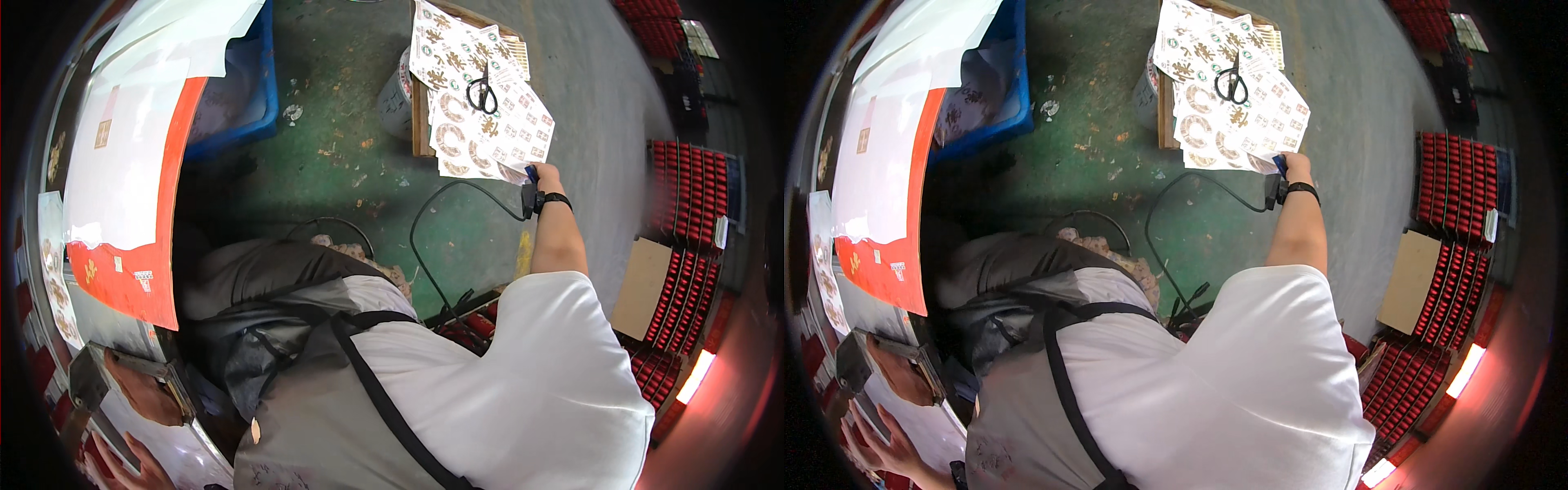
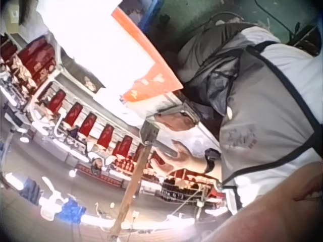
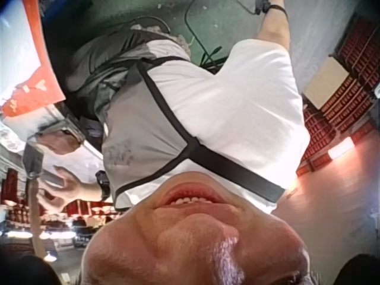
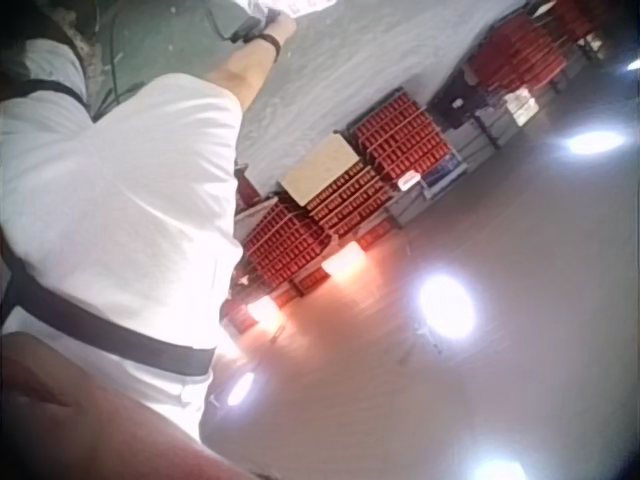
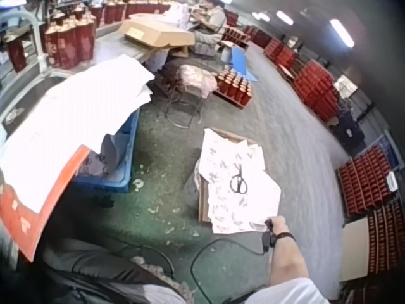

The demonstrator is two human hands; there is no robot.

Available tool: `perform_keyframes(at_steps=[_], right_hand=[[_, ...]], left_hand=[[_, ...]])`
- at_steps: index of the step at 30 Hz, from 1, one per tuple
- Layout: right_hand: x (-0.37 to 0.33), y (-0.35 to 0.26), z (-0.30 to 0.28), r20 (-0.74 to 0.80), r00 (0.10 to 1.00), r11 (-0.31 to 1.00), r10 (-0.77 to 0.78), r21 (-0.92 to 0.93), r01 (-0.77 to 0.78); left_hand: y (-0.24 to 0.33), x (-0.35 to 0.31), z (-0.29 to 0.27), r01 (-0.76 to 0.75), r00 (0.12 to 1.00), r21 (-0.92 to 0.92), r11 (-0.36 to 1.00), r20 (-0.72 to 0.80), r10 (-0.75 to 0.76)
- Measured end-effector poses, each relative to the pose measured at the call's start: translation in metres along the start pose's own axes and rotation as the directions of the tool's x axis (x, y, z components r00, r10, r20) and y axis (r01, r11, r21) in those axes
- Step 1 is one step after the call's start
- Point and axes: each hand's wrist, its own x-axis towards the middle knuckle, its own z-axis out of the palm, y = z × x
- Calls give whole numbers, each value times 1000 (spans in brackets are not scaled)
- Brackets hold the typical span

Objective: Manually applying labels and wiping down red liquor bottles on an assembly line.

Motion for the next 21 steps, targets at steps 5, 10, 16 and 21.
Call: perform_keyframes(at_steps=[5, 10, 16, 21], right_hand=[[-17, -15, -4, 21, 995, 980, 95, 175, -97], [-9, -19, -12, 212, 942, 879, 259, 354, -321], [9, -16, -33, 218, 940, 861, 262, 387, -330], [-19, -44, -3, -184, 983, 932, 17, 360, 51]], left_hand=[[1, 1, -4, 26, 999, 5, 1000, 26, -26], [2, 4, 5, 15, 1000, 1, 1000, 3, -15], [1, 5, 18, -58, 996, -44, 997, -69, 55], [-4, 1, 6, -87, 995, -16, 996, -55, 86]])
